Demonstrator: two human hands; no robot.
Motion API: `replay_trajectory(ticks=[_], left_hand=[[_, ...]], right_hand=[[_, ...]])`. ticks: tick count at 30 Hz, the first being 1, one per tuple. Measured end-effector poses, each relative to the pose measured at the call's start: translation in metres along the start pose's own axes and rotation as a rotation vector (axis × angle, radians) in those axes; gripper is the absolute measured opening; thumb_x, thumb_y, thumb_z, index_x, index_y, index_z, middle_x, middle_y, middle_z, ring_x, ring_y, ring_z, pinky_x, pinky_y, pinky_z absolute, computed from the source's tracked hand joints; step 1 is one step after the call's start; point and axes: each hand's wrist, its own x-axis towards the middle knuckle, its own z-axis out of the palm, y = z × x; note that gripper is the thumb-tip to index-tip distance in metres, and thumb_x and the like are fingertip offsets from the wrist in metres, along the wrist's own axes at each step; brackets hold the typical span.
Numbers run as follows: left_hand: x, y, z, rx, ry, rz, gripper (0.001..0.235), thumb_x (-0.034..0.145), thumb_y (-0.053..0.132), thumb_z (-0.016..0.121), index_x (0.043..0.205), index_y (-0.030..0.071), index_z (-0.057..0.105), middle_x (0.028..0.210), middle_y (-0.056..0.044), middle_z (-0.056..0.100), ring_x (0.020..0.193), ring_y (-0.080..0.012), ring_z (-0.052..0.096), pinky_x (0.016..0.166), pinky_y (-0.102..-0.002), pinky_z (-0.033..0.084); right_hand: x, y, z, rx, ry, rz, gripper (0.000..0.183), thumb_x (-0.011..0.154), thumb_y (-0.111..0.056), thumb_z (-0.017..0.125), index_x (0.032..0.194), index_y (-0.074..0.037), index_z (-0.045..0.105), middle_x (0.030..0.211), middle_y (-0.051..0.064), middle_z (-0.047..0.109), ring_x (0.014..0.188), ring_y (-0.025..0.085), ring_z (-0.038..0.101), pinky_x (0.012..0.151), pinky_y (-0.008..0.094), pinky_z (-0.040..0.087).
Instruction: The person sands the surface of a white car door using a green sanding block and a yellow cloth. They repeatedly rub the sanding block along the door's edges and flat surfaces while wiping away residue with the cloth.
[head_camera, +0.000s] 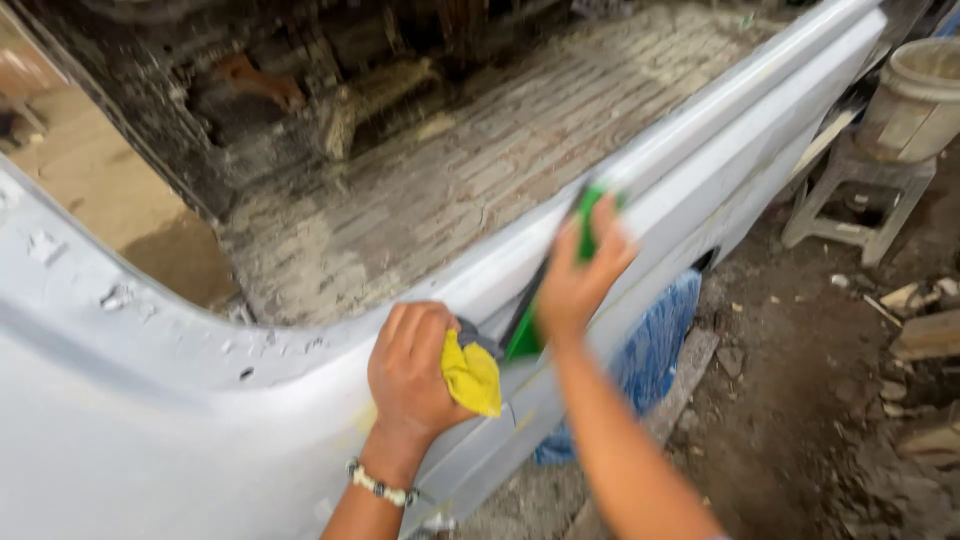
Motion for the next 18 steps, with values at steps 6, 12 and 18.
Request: replay_trajectory(ticks=[6, 12, 18], left_hand=[[-0.007, 0.002, 0.000, -0.022, 0.004, -0.021, 0.042, 0.060, 0.022, 0.081, 0.087, 0.004, 0.055, 0.089, -0.011, 0.060, 0.082, -0.0327, 0.058, 0.072, -0.041, 0.049], [-0.006, 0.003, 0.004, 0.001, 0.029, -0.016, 0.034, 0.064, 0.017, 0.079, 0.087, 0.005, 0.057, 0.090, -0.010, 0.062, 0.081, -0.0314, 0.059, 0.069, -0.040, 0.049], [-0.011, 0.001, 0.005, 0.009, 0.033, -0.029, 0.036, 0.061, 0.018, 0.078, 0.087, 0.005, 0.057, 0.089, -0.010, 0.062, 0.080, -0.0303, 0.058, 0.068, -0.040, 0.049]], right_hand=[[-0.035, 0.019, -0.012, -0.095, -0.138, -0.190, 0.053, 0.097, -0.018, 0.069, 0.147, -0.019, 0.054, 0.134, 0.016, 0.041, 0.126, 0.029, 0.046, 0.111, 0.044, 0.042], [0.031, 0.009, -0.003, 0.022, -0.031, 0.286, 0.051, 0.108, -0.024, 0.058, 0.156, -0.017, 0.044, 0.137, 0.013, 0.045, 0.122, 0.024, 0.052, 0.108, 0.041, 0.049], [-0.032, 0.019, -0.006, 0.019, -0.074, 0.097, 0.053, 0.104, -0.022, 0.062, 0.145, 0.004, 0.040, 0.137, 0.015, 0.043, 0.129, 0.027, 0.050, 0.114, 0.039, 0.041]])
